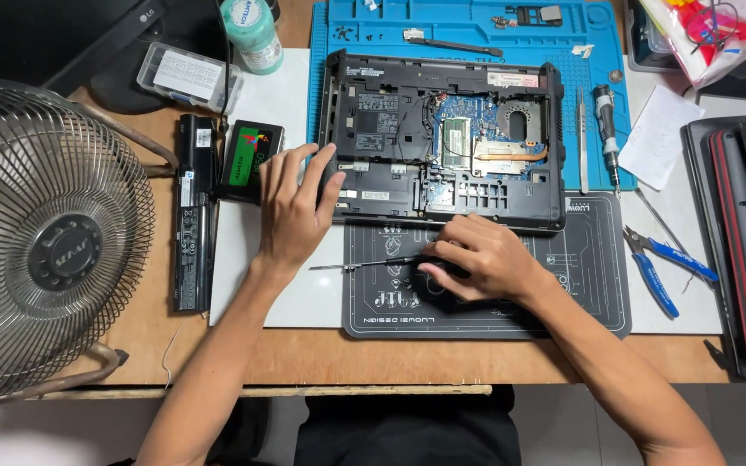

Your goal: Removing screws from a motherboard and extracting an SSD during laptop disassembly.

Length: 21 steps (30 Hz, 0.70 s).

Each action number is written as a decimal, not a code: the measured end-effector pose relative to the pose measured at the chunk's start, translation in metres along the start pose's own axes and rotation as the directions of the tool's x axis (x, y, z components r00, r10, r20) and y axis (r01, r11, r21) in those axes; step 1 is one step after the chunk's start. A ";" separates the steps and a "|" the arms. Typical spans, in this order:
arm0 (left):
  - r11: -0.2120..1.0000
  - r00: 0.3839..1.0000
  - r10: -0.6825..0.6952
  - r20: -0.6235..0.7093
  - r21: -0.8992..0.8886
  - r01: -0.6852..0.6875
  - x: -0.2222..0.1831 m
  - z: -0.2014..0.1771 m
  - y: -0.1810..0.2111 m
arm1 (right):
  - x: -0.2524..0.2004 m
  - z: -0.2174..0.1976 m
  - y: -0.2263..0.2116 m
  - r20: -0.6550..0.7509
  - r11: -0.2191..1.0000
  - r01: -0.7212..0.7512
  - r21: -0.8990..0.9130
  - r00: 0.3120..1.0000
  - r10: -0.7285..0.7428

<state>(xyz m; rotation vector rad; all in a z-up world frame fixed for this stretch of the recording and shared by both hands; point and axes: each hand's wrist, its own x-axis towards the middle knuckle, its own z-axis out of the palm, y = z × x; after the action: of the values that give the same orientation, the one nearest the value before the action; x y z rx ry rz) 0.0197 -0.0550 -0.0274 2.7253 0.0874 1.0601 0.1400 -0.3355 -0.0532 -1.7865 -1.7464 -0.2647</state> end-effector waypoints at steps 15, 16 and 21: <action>0.984 0.883 -0.065 -0.465 -0.176 -0.020 0.006 -0.106 0.025 | 0.014 -0.007 -0.008 0.084 0.998 0.027 -0.059 0.996 -0.022; 0.984 0.881 -0.062 -0.468 -0.178 -0.025 -0.005 -0.109 0.046 | 0.017 -0.010 -0.008 0.082 0.998 0.027 -0.065 0.996 -0.022; 0.734 0.988 0.065 -0.137 -0.665 -0.141 -0.094 -0.091 0.140 | 0.024 -0.018 -0.010 0.156 0.992 0.118 -0.051 0.982 -0.109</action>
<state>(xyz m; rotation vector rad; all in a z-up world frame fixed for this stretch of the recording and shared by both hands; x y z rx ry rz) -0.1143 -0.1881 0.0072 2.0237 -0.3720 1.0063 0.1376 -0.3263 -0.0230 -1.7931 -1.9706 -0.2349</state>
